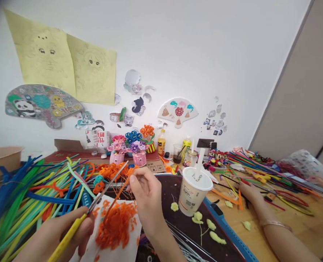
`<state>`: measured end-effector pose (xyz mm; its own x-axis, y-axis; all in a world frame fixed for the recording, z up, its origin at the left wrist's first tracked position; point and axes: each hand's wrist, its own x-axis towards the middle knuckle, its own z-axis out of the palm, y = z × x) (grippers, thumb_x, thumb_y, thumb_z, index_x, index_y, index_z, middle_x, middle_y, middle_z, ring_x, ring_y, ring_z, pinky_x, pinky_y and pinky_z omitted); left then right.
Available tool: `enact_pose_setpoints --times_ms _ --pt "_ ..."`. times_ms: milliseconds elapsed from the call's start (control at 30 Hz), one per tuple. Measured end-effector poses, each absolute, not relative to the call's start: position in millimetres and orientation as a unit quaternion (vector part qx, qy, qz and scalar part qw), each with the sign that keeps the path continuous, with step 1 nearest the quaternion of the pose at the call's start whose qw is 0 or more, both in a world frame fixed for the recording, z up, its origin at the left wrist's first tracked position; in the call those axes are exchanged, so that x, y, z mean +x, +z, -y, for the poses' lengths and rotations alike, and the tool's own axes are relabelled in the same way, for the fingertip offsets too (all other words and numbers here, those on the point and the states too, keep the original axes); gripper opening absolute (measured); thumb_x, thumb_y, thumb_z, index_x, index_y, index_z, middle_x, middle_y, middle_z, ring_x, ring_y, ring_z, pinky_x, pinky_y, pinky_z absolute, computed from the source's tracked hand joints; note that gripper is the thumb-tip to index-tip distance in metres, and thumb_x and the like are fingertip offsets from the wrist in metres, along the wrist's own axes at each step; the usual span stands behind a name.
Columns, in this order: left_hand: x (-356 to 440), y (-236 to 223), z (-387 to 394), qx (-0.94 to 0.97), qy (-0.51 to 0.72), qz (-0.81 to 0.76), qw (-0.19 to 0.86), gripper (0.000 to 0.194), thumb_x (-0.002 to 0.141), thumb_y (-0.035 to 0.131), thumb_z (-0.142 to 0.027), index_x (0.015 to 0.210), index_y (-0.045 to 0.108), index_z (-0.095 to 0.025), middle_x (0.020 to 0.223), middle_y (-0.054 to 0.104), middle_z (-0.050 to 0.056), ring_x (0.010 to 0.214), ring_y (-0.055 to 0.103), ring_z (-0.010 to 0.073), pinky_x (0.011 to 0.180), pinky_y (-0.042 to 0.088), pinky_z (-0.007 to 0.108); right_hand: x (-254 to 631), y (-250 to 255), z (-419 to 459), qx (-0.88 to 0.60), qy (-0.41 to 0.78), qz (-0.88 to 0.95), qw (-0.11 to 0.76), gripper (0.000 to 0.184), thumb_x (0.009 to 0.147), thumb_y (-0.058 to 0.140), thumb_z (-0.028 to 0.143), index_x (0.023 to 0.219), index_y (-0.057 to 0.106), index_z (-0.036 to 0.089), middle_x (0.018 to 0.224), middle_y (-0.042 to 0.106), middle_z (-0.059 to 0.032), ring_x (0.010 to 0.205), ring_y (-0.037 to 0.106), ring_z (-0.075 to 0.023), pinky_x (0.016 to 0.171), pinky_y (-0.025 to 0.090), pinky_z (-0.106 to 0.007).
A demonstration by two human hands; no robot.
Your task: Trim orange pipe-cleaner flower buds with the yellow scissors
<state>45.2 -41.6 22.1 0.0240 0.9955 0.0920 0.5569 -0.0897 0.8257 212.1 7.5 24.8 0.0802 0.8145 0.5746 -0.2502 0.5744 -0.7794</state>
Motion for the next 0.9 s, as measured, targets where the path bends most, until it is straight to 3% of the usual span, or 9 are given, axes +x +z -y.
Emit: enact_pose_setpoints --times_ms 233,433,667,900 --pt "41 35 29 0.613 0.384 -0.619 0.305 0.050 0.074 0.047 -0.066 0.050 0.050 -0.022 0.033 0.036 -0.008 0.030 0.028 0.0077 0.033 0.022 0.020 210 31 -6 -0.205 0.611 0.461 0.610 0.011 0.080 0.062 0.024 0.073 0.055 0.020 0.069 0.068 -0.0005 0.063 0.063 -0.0139 0.065 0.049 -0.026" --pt "30 39 30 0.666 0.382 -0.570 0.292 0.056 0.084 0.032 -0.065 0.063 0.057 -0.020 0.055 0.055 -0.002 0.044 0.041 0.0096 0.041 0.030 0.021 214 26 -11 -0.224 0.705 0.373 0.560 0.014 0.077 0.069 0.025 0.077 0.056 0.018 0.064 0.068 0.0000 0.057 0.063 -0.0117 0.059 0.048 -0.022" --pt "24 35 31 0.683 0.353 -0.576 0.280 0.043 0.085 0.039 -0.061 0.098 0.053 -0.023 0.070 0.063 -0.003 0.058 0.057 0.0143 0.051 0.041 0.024 212 24 -12 -0.249 0.678 0.418 0.551 0.023 0.072 0.078 0.031 0.070 0.062 0.014 0.061 0.058 0.0021 0.054 0.053 -0.0084 0.054 0.042 -0.019" --pt "15 20 26 0.679 0.346 -0.608 0.222 0.035 0.081 0.041 -0.057 0.080 0.054 -0.024 0.071 0.068 0.000 0.067 0.064 0.0197 0.060 0.047 0.027 213 25 -13 -0.287 0.569 0.456 0.622 0.029 0.067 0.080 0.040 0.067 0.069 0.014 0.060 0.057 0.0007 0.056 0.047 -0.0100 0.056 0.039 -0.023"
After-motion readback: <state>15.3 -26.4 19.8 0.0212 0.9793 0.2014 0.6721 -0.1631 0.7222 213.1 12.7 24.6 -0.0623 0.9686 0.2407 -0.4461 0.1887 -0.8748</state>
